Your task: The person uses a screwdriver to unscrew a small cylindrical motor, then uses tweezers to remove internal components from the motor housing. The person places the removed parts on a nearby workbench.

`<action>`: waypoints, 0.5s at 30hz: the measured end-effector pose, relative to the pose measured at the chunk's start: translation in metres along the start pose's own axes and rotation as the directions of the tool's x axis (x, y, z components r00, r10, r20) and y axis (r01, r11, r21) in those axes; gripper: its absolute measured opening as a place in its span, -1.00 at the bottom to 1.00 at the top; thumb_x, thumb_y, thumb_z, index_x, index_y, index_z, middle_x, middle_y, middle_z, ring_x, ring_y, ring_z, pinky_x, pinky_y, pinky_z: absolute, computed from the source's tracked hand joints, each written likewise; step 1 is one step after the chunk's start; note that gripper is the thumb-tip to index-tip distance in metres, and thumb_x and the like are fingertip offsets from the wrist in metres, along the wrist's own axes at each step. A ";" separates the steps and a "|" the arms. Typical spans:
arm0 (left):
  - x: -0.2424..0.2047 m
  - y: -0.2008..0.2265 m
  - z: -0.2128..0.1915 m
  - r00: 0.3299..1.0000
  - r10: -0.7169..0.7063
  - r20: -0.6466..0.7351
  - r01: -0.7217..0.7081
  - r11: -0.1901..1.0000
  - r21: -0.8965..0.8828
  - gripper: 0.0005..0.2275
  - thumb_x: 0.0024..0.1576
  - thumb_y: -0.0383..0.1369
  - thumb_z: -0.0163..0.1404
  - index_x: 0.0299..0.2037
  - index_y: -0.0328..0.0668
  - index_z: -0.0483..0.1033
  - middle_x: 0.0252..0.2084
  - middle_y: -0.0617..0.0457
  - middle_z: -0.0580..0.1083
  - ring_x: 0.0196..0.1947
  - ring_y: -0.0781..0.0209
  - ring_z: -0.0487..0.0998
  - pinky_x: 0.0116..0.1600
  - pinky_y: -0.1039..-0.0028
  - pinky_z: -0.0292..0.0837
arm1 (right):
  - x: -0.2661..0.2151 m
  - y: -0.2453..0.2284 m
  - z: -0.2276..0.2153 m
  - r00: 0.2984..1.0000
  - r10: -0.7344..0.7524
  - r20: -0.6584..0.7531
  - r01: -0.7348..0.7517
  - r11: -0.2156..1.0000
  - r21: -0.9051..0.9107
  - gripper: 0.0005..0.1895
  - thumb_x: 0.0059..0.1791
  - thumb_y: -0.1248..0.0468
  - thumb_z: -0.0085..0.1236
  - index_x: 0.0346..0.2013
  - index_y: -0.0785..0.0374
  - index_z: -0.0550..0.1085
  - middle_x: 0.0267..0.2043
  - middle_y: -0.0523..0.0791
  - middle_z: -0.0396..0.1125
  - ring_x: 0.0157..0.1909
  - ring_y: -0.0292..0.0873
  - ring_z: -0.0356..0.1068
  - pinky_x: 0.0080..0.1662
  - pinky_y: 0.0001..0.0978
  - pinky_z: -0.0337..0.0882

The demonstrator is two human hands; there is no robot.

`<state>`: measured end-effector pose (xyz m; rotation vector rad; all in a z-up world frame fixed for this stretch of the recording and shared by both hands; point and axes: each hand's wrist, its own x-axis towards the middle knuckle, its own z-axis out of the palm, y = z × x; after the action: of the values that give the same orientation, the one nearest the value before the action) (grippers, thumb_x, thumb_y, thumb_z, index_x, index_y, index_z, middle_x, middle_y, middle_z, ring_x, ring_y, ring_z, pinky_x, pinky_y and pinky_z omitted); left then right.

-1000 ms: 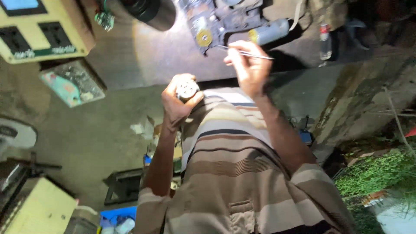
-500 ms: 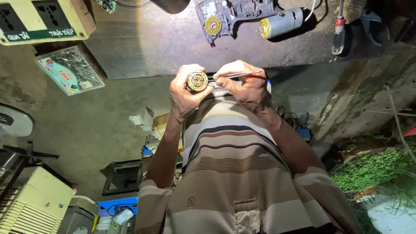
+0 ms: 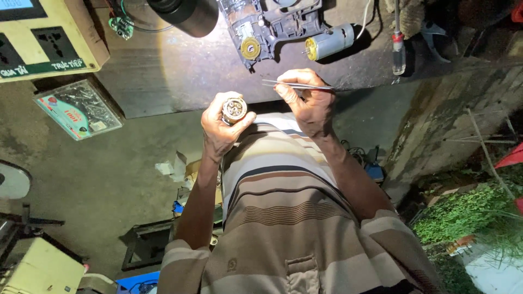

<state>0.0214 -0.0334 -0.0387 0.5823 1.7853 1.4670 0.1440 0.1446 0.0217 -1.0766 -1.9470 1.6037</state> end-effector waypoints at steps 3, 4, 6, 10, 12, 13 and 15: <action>-0.002 0.000 -0.001 1.000 -0.005 0.001 0.005 1.000 0.001 -0.65 -0.03 -0.31 0.41 -0.09 -0.16 0.58 -0.20 -0.10 0.57 -0.17 -0.13 0.63 0.05 0.22 0.48 | -0.001 -0.002 0.003 0.998 0.035 -0.049 -0.040 0.995 -0.094 -0.83 0.06 0.39 0.33 -0.15 0.41 0.50 -0.17 0.08 0.46 -0.11 0.01 0.53 -0.08 -0.19 0.54; -0.001 0.002 -0.001 1.000 -0.014 0.003 0.014 1.000 0.017 -0.65 -0.02 -0.31 0.40 -0.08 -0.15 0.58 -0.20 -0.10 0.57 -0.16 -0.14 0.63 0.04 0.22 0.49 | -0.001 -0.001 0.004 0.996 0.049 -0.073 -0.059 0.988 -0.141 -0.82 0.04 0.35 0.36 -0.16 0.34 0.51 -0.17 0.05 0.48 -0.11 0.01 0.54 -0.09 -0.18 0.55; 0.001 0.006 -0.001 1.000 -0.012 0.009 0.012 1.000 0.025 -0.65 -0.01 -0.31 0.40 -0.07 -0.14 0.58 -0.21 -0.09 0.56 -0.16 -0.14 0.63 0.03 0.22 0.49 | 0.006 -0.003 -0.001 0.993 0.053 -0.103 -0.072 0.979 -0.193 -0.81 0.02 0.31 0.39 -0.17 0.28 0.53 -0.17 0.03 0.50 -0.12 0.01 0.55 -0.09 -0.17 0.56; 0.002 0.008 -0.001 0.999 -0.036 0.012 0.036 0.999 0.020 -0.65 -0.02 -0.31 0.41 -0.08 -0.15 0.59 -0.23 -0.08 0.57 -0.17 -0.12 0.64 0.02 0.24 0.51 | 0.028 -0.005 -0.016 0.990 -0.046 -0.135 0.021 0.983 -0.180 -0.88 0.03 0.37 0.37 -0.20 0.24 0.54 -0.30 -0.03 0.48 -0.23 -0.17 0.49 -0.08 -0.26 0.55; 0.003 0.016 -0.002 0.999 -0.045 0.012 0.045 0.999 0.016 -0.65 -0.03 -0.31 0.41 -0.08 -0.15 0.59 -0.23 -0.09 0.58 -0.17 -0.12 0.65 0.02 0.25 0.51 | 0.042 0.009 -0.022 0.983 -0.043 -0.178 0.028 0.996 -0.089 -0.89 0.06 0.39 0.33 -0.19 0.23 0.52 -0.31 -0.04 0.46 -0.22 -0.26 0.43 -0.05 -0.27 0.55; 0.004 0.024 -0.003 0.997 -0.071 0.036 0.069 0.996 0.060 -0.68 0.01 -0.32 0.36 -0.11 -0.18 0.55 -0.24 0.01 0.54 -0.22 0.08 0.56 -0.05 0.37 0.47 | 0.051 0.019 -0.025 0.972 -0.165 -0.169 0.152 0.984 -0.088 -0.96 0.12 0.41 0.16 -0.14 0.27 0.48 -0.27 -0.01 0.44 -0.27 -0.21 0.43 -0.20 -0.37 0.50; 0.006 0.031 -0.004 0.994 -0.096 0.060 0.089 0.990 0.106 -0.72 0.05 -0.32 0.31 -0.14 -0.21 0.51 -0.24 0.11 0.50 -0.27 0.27 0.47 -0.11 0.50 0.42 | 0.069 0.017 -0.031 0.945 -0.285 -0.160 0.275 0.958 -0.084 -0.94 0.18 0.44 -0.02 -0.10 0.30 0.43 -0.23 0.02 0.42 -0.32 -0.16 0.43 -0.34 -0.47 0.46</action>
<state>0.0111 -0.0241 -0.0102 0.5843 1.8211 1.2851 0.1283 0.2177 0.0028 -0.8795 -1.9434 1.2659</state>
